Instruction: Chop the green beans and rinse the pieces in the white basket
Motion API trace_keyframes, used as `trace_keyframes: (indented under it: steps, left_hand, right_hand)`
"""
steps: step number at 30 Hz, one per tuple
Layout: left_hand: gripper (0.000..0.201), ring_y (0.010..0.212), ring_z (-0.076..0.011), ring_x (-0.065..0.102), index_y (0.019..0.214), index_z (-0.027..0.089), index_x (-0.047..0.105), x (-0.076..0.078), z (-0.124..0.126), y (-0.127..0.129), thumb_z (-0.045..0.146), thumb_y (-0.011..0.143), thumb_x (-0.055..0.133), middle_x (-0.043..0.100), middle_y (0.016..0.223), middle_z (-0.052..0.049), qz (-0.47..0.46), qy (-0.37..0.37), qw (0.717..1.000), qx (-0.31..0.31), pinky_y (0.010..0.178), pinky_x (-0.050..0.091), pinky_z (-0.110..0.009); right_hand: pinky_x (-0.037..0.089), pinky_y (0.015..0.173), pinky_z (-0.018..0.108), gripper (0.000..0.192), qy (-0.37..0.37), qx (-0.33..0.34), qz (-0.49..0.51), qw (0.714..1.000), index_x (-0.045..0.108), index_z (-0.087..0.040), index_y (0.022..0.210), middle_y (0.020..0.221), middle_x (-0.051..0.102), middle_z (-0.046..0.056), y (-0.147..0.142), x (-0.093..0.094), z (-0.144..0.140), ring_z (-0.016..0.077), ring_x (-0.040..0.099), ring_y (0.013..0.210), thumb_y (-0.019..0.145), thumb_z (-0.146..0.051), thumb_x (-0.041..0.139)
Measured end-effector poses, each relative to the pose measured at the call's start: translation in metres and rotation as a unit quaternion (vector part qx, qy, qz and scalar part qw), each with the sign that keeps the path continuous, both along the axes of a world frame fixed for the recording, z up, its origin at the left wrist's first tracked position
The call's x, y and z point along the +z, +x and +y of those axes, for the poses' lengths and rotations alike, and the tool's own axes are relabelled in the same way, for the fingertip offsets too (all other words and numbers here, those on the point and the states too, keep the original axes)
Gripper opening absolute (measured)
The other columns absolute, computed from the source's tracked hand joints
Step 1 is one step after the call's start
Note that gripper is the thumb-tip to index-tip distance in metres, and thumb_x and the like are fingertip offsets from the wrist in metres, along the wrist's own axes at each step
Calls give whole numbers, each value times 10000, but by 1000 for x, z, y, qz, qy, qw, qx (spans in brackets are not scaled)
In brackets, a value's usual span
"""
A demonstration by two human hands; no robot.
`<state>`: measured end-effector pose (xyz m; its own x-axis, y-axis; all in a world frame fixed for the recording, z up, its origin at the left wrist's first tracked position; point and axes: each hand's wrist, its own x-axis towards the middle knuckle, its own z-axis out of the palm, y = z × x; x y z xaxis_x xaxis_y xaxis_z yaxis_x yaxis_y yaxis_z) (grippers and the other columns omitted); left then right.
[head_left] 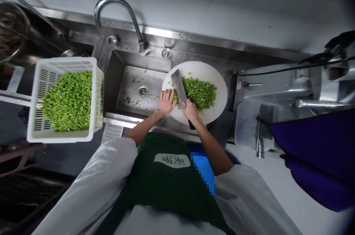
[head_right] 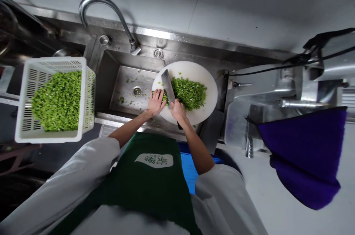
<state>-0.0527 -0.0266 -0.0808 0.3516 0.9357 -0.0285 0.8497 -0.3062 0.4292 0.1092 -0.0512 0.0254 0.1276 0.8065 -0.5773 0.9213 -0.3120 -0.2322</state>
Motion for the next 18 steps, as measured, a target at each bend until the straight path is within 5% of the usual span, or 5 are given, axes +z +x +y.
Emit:
trace_keyframes:
  steps: [6,13,18]
  left_hand:
    - [708,1588,-436,458,1658,20,461,0,-18,45,444,1093,507,525,1663,-276,-3,10,999,52,1372,243,-644]
    - [476,1465,-353,558,1483,139,607,-4,-12,20,400,1091,531,638,1494,-228,-114,101,983,106,1330,347,-603]
    - [214,1245,-317,644,1192,206,699,-18,-6,24,323,1091,551,701,1262,-157,-134,105,983,68,1226,462,-570]
  right_hand:
    - [523,943,324,352,-5,12,-45,999,585,-95,1397,1299,770,240,25,7,-16,318,761,1214,1170,-281,390]
    - [531,923,338,345,9,43,-71,996,553,-99,1397,1230,784,247,22,37,-27,327,786,1145,1178,-286,363]
    - [545,965,356,349,-21,66,-62,996,532,-87,1416,1251,783,261,9,43,-27,336,779,1191,1168,-254,352]
